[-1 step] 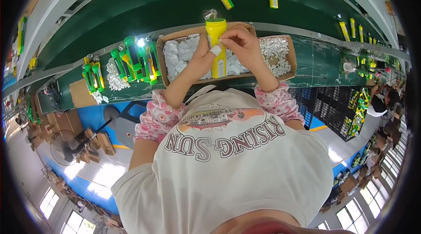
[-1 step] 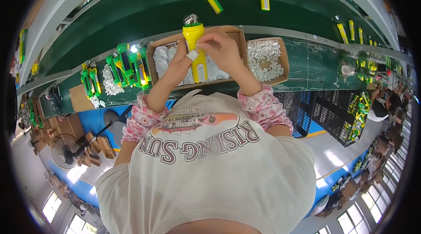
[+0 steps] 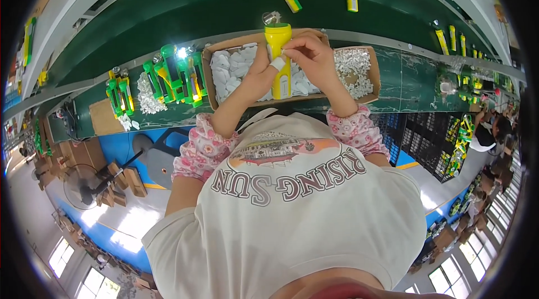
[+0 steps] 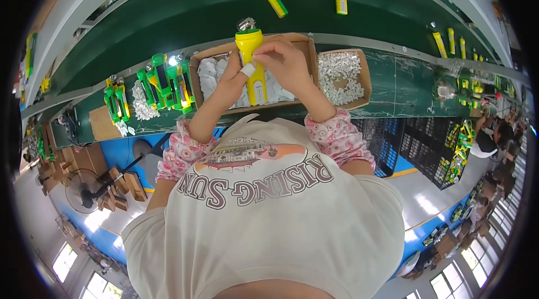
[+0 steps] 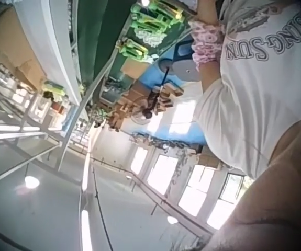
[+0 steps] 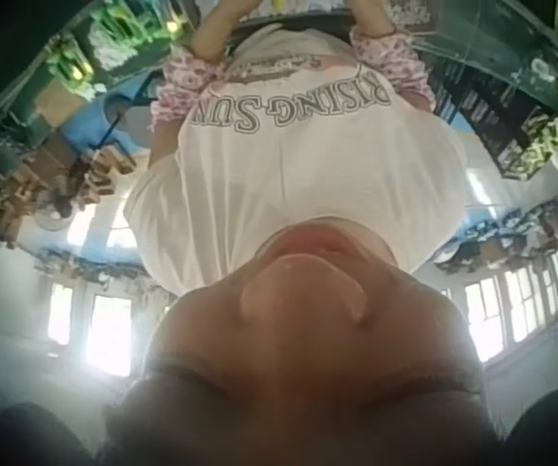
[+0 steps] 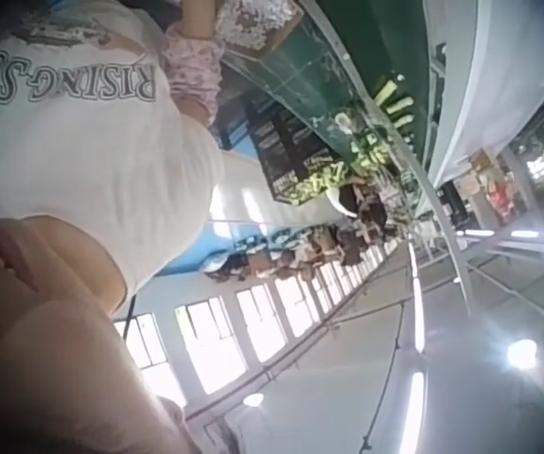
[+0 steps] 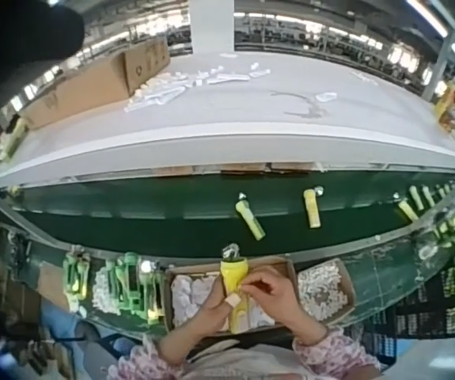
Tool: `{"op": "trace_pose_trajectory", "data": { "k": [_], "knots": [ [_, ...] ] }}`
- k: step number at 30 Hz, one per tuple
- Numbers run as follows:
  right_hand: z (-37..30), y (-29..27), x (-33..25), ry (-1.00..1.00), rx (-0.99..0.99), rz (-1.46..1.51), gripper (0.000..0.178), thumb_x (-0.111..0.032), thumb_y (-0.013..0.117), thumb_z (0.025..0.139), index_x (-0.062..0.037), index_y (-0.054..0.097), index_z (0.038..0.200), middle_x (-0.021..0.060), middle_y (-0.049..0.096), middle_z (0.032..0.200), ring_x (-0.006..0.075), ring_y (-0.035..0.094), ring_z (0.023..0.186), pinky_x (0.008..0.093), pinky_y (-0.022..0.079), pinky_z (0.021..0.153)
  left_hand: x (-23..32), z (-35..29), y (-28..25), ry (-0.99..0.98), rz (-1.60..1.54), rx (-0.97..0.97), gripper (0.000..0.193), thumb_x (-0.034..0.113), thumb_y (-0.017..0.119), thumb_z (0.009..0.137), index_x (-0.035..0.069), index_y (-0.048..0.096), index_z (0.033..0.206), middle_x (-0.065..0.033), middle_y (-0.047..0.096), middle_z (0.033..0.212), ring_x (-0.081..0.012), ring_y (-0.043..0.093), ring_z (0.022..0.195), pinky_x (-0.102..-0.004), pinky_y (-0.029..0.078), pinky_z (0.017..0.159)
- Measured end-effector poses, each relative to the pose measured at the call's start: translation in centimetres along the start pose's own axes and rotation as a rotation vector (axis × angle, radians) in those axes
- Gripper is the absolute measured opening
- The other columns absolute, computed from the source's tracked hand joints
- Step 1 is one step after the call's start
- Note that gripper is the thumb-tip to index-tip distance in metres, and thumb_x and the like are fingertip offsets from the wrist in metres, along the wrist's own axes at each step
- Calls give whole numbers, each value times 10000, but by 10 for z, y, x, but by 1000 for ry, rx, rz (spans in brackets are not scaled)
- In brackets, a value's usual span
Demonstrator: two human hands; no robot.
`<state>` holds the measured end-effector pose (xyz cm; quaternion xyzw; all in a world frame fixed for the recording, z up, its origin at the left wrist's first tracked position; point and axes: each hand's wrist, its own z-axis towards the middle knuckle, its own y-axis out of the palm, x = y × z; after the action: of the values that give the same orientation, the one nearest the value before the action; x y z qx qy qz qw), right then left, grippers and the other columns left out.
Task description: Manually assembling flashlight components on a production line.
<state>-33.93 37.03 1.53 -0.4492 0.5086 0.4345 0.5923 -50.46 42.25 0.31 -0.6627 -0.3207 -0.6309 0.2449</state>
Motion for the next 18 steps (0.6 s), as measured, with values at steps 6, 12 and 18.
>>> {"op": "trace_pose_trajectory", "data": {
  "k": [6, 12, 18],
  "knots": [
    [3, 9, 6, -104, -29, -33, 138, 50, 680, 828, 2, 646, 953, 27, 567, 962, 108, 595, 865, 220, 510, 750, 0, -10, -10, 17, 141, -1, 419, 150, 487, 980, 17, 315, 1338, -140, 456, 1209, -192, 463, 1156, -331, 378, 988],
    [6, 33, 29, 148, -36, 61, 341, 19, 699, 823, -26, 508, 1101, 33, 561, 964, 104, 574, 884, 234, 511, 713, 8, -20, -25, 21, 156, 30, 410, 95, 471, 964, 3, 302, 1326, -143, 486, 1171, -208, 489, 1137, -344, 418, 949],
    [9, 56, 61, 220, -239, 132, 477, -49, 650, 880, -53, 433, 1304, 49, 579, 1108, 122, 552, 1016, 282, 507, 805, 0, -30, -43, -89, -118, 205, 400, 169, 531, 955, 8, 363, 1279, -141, 509, 1176, -184, 528, 1073, -315, 456, 890]
  ]
}}
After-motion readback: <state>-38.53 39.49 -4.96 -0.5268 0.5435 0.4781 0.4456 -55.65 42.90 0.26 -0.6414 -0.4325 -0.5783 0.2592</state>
